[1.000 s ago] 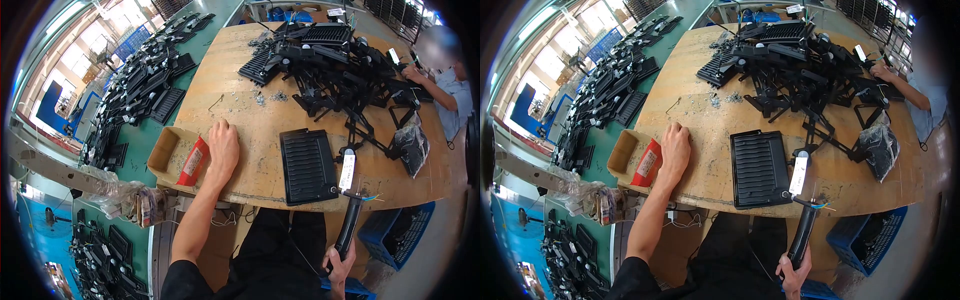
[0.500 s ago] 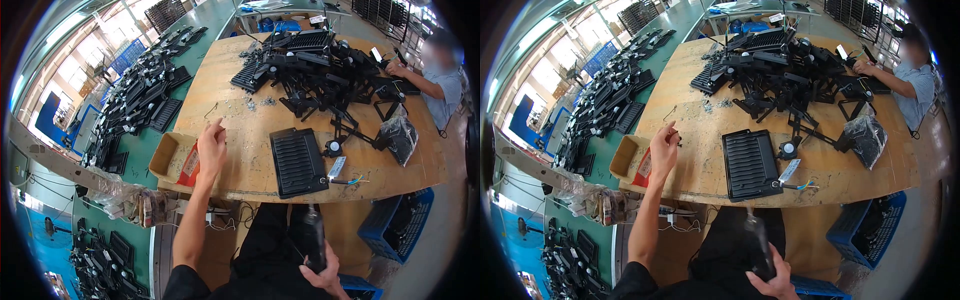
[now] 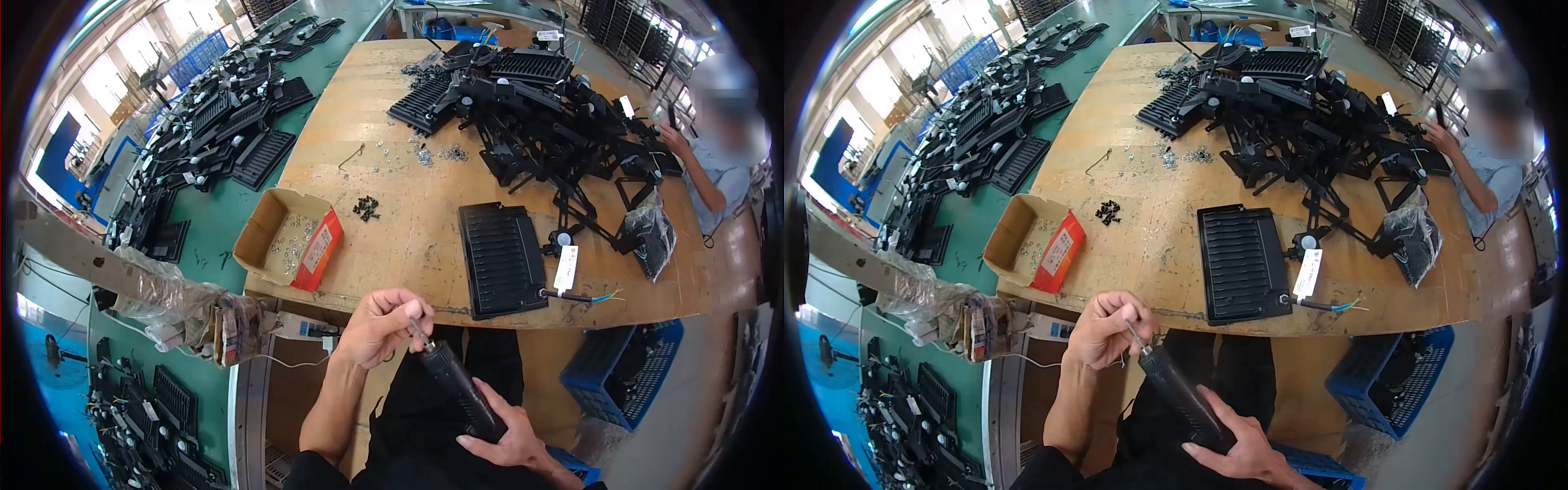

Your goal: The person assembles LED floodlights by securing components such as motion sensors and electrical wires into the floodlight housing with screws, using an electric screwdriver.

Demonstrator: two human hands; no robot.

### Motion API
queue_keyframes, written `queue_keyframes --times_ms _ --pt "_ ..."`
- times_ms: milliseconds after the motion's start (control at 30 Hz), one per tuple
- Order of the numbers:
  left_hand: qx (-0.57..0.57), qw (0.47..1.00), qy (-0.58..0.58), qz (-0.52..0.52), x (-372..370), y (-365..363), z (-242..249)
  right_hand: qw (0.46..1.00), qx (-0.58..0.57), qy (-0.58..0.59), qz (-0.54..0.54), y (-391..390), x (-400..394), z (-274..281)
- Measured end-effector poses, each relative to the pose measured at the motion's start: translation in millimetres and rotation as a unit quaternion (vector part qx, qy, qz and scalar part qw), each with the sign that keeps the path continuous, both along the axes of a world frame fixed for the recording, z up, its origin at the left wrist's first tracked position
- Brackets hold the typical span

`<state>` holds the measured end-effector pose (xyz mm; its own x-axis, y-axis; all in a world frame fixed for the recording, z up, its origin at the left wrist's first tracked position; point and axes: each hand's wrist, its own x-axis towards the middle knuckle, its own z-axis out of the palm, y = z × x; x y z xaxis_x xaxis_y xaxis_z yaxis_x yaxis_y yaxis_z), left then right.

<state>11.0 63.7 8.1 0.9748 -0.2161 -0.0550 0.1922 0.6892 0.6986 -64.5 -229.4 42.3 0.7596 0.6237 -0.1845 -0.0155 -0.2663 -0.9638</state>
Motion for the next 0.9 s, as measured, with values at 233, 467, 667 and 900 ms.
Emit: queue_keyframes --times_ms 233,467,667,900 --pt "-0.072 0.996 -0.005 -0.045 8 19 -13 0.997 -0.042 0.049 -0.042 17 -8 -1" --pt "0.000 0.998 0.056 -0.033 27 38 -20 0.988 -0.115 -0.087 -0.059 43 10 -10" --pt "-0.020 0.990 0.126 -0.052 43 30 -12 0.984 -0.117 -0.105 -0.082 44 13 -17" --pt "0.262 0.964 -0.009 -0.044 34 21 6 0.986 0.009 0.145 -0.078 5 -5 -26"
